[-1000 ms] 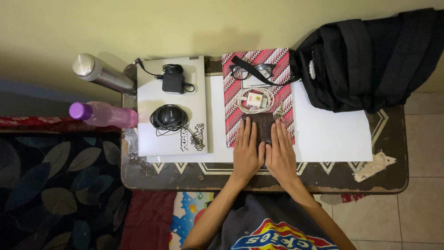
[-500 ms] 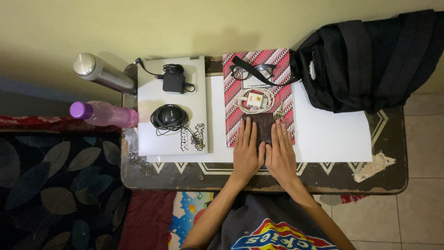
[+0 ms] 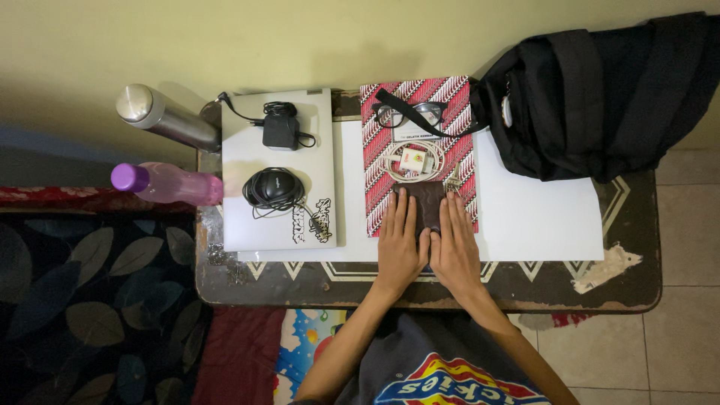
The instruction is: The person packs a black backpack with daily essentials from a table. They place a wallet, a power adapter with cable, a patterned notebook, a computer mouse, a charger, and a laptop into the bag, then close the zipper.
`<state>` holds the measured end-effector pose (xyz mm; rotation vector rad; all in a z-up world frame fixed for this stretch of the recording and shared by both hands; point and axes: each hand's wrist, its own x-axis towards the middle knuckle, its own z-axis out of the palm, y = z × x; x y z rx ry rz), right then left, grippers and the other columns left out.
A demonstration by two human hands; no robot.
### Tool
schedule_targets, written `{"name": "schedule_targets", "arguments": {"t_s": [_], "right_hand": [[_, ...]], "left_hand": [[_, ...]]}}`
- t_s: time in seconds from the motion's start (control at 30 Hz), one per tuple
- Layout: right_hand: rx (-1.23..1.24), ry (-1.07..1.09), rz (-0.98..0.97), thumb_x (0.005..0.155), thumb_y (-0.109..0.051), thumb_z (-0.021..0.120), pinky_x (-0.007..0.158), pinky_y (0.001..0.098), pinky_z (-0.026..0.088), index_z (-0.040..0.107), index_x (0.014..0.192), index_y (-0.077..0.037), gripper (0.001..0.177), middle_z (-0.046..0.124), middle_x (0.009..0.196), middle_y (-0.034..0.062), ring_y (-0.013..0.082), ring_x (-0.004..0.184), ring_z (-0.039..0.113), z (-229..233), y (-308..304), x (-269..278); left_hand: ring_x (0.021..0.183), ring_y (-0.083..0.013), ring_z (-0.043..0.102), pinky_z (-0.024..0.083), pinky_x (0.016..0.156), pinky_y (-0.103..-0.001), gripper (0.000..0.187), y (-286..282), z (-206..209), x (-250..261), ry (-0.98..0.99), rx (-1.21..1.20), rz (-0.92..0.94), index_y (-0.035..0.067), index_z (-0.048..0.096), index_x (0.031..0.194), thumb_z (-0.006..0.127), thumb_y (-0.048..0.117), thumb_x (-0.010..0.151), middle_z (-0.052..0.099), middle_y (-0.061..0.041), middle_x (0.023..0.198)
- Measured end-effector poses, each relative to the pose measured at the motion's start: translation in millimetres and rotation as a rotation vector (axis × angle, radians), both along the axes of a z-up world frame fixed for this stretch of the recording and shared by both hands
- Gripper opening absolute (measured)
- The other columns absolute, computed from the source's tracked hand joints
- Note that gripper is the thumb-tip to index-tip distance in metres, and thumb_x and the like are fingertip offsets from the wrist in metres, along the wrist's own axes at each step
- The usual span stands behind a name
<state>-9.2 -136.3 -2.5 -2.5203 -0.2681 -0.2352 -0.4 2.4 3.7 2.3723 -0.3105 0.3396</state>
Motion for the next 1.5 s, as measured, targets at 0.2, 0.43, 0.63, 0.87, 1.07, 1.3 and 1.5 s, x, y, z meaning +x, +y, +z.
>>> {"name": "schedule_targets", "arguments": {"t_s": [0.2, 0.43, 0.63, 0.87, 1.07, 1.3, 1.5], "right_hand": [[-0.016, 0.007, 0.004, 0.101, -0.014, 0.048, 0.125, 0.0524, 0.024, 0.032, 0.154, 0.012, 0.062, 0.031, 0.163, 0.0296, 0.0427, 0.154, 0.027, 0.0, -0.4, 0.9], [0.001, 0.003, 0.006, 0.101, -0.015, 0.048, 0.125, 0.0522, 0.024, 0.032, 0.154, 0.012, 0.061, 0.031, 0.163, 0.0293, 0.0431, 0.154, 0.027, 1.1, -0.5, 0.7], [0.002, 0.015, 0.007, 0.101, -0.014, 0.048, 0.124, 0.0526, 0.024, 0.031, 0.154, 0.012, 0.061, 0.031, 0.163, 0.0297, 0.0438, 0.153, 0.027, 0.3, -0.2, 0.7], [0.031, 0.006, 0.003, 0.102, -0.014, 0.047, 0.125, 0.0513, 0.025, 0.030, 0.155, 0.011, 0.061, 0.030, 0.163, 0.0292, 0.0434, 0.154, 0.027, -2.6, -1.7, 0.2], [0.036, 0.013, -0.004, 0.101, -0.012, 0.048, 0.125, 0.0512, 0.026, 0.030, 0.156, 0.011, 0.062, 0.031, 0.163, 0.0298, 0.0438, 0.153, 0.028, -2.8, -1.8, 0.8], [0.043, -0.011, 0.011, 0.101, -0.012, 0.048, 0.125, 0.0516, 0.027, 0.030, 0.155, 0.011, 0.061, 0.031, 0.163, 0.0303, 0.0438, 0.154, 0.028, -3.0, -2.9, 0.9], [0.107, -0.008, 0.020, 0.101, -0.009, 0.046, 0.126, 0.0528, 0.023, 0.030, 0.156, 0.012, 0.061, 0.030, 0.164, 0.0312, 0.0447, 0.154, 0.027, -2.8, -7.8, 2.0]], "left_hand": [[0.152, -0.0467, 0.034, 0.030, 0.124, -0.053, 0.063, -0.1, 0.2, 0.9, -0.015, 0.004, -0.002, -0.010, 0.041, 0.152, 0.060, 0.020, 0.099, 0.035, -0.028, 0.164], [0.152, -0.0467, 0.034, 0.029, 0.125, -0.052, 0.063, -0.2, 0.5, 0.4, -0.028, 0.008, -0.002, -0.010, 0.042, 0.151, 0.060, 0.020, 0.099, 0.035, -0.027, 0.163], [0.152, -0.0466, 0.034, 0.029, 0.125, -0.053, 0.064, -0.1, 0.5, 0.3, -0.013, 0.010, 0.002, -0.009, 0.042, 0.151, 0.061, 0.020, 0.098, 0.035, -0.027, 0.164], [0.151, -0.0466, 0.036, 0.030, 0.124, -0.053, 0.064, -0.3, 0.7, 0.2, -0.018, -0.004, 0.001, -0.009, 0.042, 0.152, 0.061, 0.021, 0.099, 0.035, -0.027, 0.163], [0.151, -0.0477, 0.035, 0.030, 0.124, -0.053, 0.063, -0.5, 1.5, 1.7, -0.049, 0.002, 0.005, -0.010, 0.043, 0.151, 0.061, 0.020, 0.098, 0.036, -0.028, 0.162], [0.151, -0.0479, 0.035, 0.031, 0.125, -0.053, 0.064, -0.3, 1.5, 1.1, -0.045, -0.007, 0.001, -0.010, 0.043, 0.151, 0.062, 0.020, 0.098, 0.037, -0.028, 0.162], [0.153, -0.0470, 0.032, 0.027, 0.126, -0.054, 0.063, -0.4, 3.7, 1.2, -0.027, -0.016, 0.007, -0.009, 0.042, 0.152, 0.061, 0.020, 0.100, 0.037, -0.027, 0.163]]}}
